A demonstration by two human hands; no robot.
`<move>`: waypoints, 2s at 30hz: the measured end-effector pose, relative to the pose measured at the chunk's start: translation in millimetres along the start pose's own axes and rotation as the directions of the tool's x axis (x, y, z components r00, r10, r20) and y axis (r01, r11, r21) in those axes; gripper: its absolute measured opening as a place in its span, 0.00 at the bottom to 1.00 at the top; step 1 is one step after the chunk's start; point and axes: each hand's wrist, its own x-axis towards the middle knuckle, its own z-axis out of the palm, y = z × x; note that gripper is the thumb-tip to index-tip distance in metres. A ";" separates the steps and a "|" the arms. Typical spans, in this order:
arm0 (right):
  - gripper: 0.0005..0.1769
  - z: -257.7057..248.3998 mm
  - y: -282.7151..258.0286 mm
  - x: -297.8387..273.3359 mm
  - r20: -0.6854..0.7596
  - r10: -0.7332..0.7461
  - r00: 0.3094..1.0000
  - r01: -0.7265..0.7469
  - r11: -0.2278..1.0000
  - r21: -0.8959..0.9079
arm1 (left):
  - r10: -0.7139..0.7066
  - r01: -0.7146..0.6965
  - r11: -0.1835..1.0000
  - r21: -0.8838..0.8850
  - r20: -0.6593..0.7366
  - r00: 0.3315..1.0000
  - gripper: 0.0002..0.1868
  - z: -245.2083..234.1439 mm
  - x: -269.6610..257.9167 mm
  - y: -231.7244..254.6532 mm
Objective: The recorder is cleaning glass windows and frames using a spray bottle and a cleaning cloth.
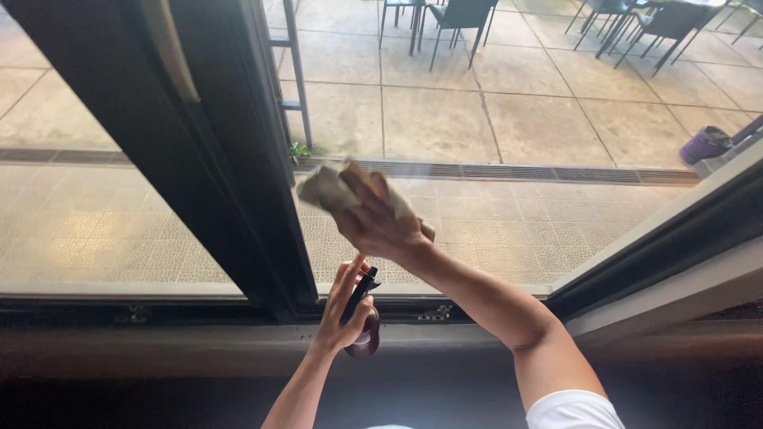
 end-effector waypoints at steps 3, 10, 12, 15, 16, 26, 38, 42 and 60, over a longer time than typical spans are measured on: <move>0.32 7.4 -22.9 -22.3 0.293 -0.195 0.936 0.249 0.955 -0.161 | -0.119 0.119 0.993 -0.025 -0.001 0.993 0.38 -17.2 -7.7 7.4; 0.24 8.7 -13.4 -36.6 0.129 -0.209 0.969 0.232 0.950 -0.208 | -0.178 0.176 0.984 0.035 0.039 0.983 0.41 -39.0 -19.5 8.3; 0.20 9.2 -0.1 -40.4 0.099 -0.177 0.979 0.192 0.967 -0.166 | -0.245 0.242 0.968 0.067 0.050 0.968 0.43 -44.3 -14.1 8.1; 0.11 -0.7 14.0 -46.9 -0.104 0.177 0.979 -0.181 0.983 -0.027 | -0.007 0.007 1.000 -0.029 0.002 1.000 0.40 -45.5 -2.6 15.2; 0.08 -1.2 12.6 -49.5 -0.090 0.408 0.909 -0.377 0.895 0.240 | -0.045 0.045 0.999 -0.006 0.016 0.999 0.40 -44.0 0.8 15.7; 0.07 38.5 -9.9 -197.5 -0.297 0.562 0.772 -0.596 0.802 -0.031 | -0.005 0.012 0.998 -0.055 0.138 0.990 0.42 -14.7 28.4 36.5; 0.31 16.7 6.3 -180.1 -0.355 0.777 0.520 -0.809 0.582 0.087 | -0.011 0.023 0.999 -0.048 0.238 0.971 0.44 29.8 67.0 64.1; 0.27 32.2 -14.9 -204.7 -0.303 0.747 0.591 -0.795 0.603 -0.064 | 0.014 0.003 0.998 -0.067 0.248 0.969 0.43 53.8 71.6 60.5; 0.33 -70.9 133.4 -241.5 -0.471 0.823 0.317 -0.862 0.457 0.219 | -0.068 0.089 0.995 -0.048 0.332 0.941 0.45 132.6 78.0 70.0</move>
